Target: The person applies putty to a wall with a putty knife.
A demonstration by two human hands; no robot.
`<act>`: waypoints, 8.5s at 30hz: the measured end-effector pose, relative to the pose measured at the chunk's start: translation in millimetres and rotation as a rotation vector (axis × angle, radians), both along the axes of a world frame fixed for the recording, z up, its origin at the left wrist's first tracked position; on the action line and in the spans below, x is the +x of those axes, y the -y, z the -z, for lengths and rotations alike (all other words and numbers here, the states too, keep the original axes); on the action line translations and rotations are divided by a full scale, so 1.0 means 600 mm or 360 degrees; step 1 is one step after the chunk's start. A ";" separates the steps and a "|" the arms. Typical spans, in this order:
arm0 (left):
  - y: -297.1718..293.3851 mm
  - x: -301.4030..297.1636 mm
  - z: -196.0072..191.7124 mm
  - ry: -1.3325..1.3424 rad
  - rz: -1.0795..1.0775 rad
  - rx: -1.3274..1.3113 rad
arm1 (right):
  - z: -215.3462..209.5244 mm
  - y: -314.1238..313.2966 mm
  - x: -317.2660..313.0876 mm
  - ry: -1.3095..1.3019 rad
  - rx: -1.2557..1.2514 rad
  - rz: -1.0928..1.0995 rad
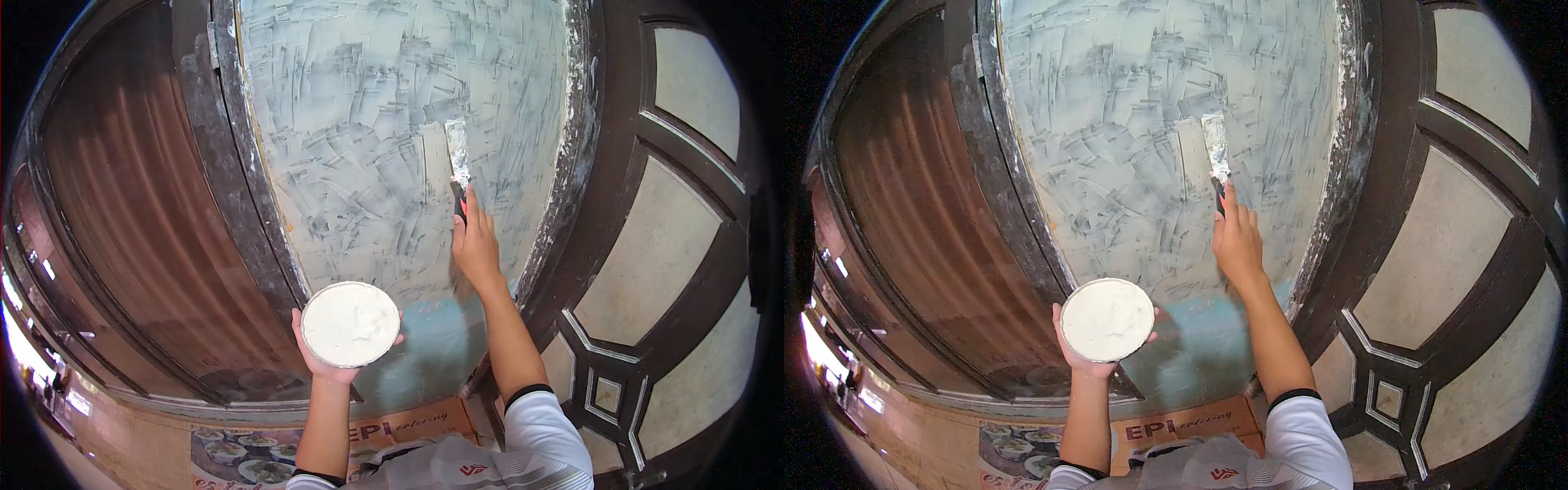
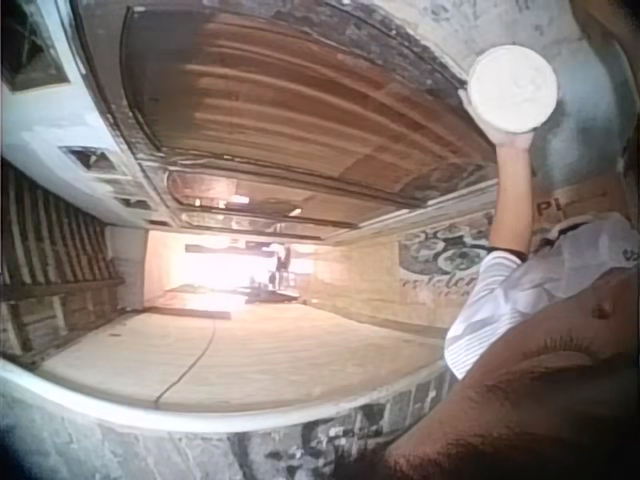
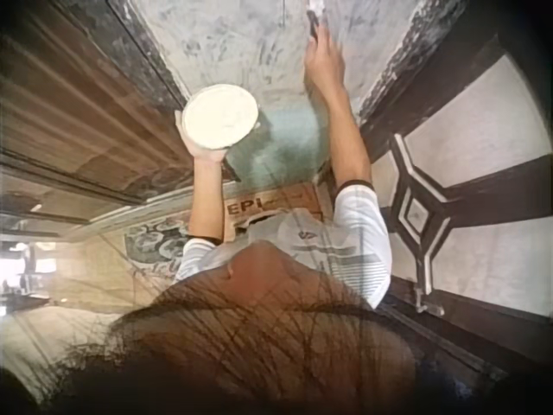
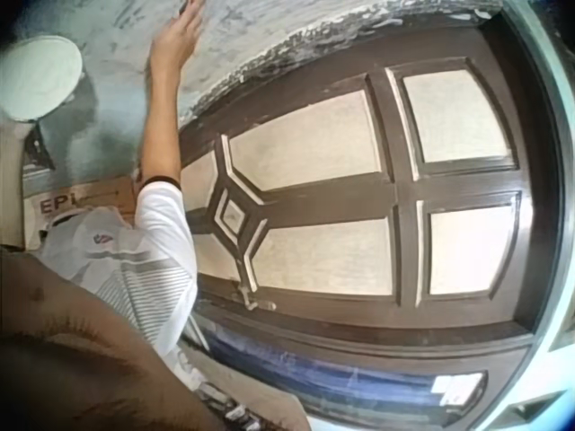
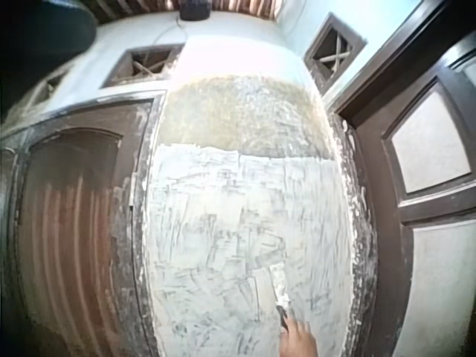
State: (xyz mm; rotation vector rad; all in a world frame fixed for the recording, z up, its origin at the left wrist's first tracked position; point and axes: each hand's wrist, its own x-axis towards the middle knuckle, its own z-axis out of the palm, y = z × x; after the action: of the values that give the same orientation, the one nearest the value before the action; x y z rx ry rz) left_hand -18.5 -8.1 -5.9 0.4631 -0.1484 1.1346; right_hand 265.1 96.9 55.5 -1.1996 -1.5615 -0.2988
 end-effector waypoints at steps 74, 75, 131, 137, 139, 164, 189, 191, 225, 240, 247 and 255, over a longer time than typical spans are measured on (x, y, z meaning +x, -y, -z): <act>0.098 -0.046 0.051 -0.0031 -0.0122 0.0062 | -0.025 0.012 0.042 0.0119 -0.0107 -0.0207; 0.099 -0.046 0.051 -0.0027 -0.0113 0.0029 | 0.001 0.002 0.046 0.0153 -0.0125 -0.0217; 0.124 -0.107 0.100 -0.0030 -0.0337 -0.0119 | 0.114 0.048 -0.015 0.0099 -0.0141 -0.0386; 0.119 -0.088 0.090 -0.0058 -0.0322 -0.0066 | -0.029 0.021 -0.026 0.0045 0.0004 -0.0436; 0.119 -0.088 0.091 -0.0021 -0.0257 -0.0107 | 0.022 0.013 -0.024 0.0120 -0.0204 -0.0358; 0.140 -0.108 0.099 0.0037 -0.0319 -0.0133 | 0.193 0.053 -0.016 0.0050 -0.0247 -0.0438; 0.145 -0.085 0.104 0.0067 -0.0252 -0.0179 | 0.248 0.007 -0.005 0.0158 -0.0088 -0.0390; 0.148 -0.091 0.110 0.0088 -0.0242 -0.0175 | 0.272 0.023 -0.006 0.0123 -0.0136 -0.0407; 0.141 -0.113 0.121 -0.0071 -0.0340 -0.0089 | 0.180 0.056 -0.033 -0.0121 -0.0246 -0.0476; 0.144 -0.101 0.121 0.0014 -0.0273 -0.0152 | 0.204 0.025 0.003 0.0052 -0.0288 -0.0285; 0.141 -0.107 0.120 -0.0127 -0.0364 -0.0116 | 0.011 0.043 -0.019 0.0008 -0.0079 -0.0385; 0.139 -0.098 0.123 -0.0037 -0.0283 -0.0142 | 0.167 -0.011 0.016 0.0107 -0.0164 -0.0275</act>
State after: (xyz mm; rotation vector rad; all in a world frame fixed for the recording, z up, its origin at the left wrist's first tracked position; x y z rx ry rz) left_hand -77.2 -91.6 -79.6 0.4160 -0.0369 1.3039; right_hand 274.5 103.2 -44.7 -1.1336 -1.7447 -0.1482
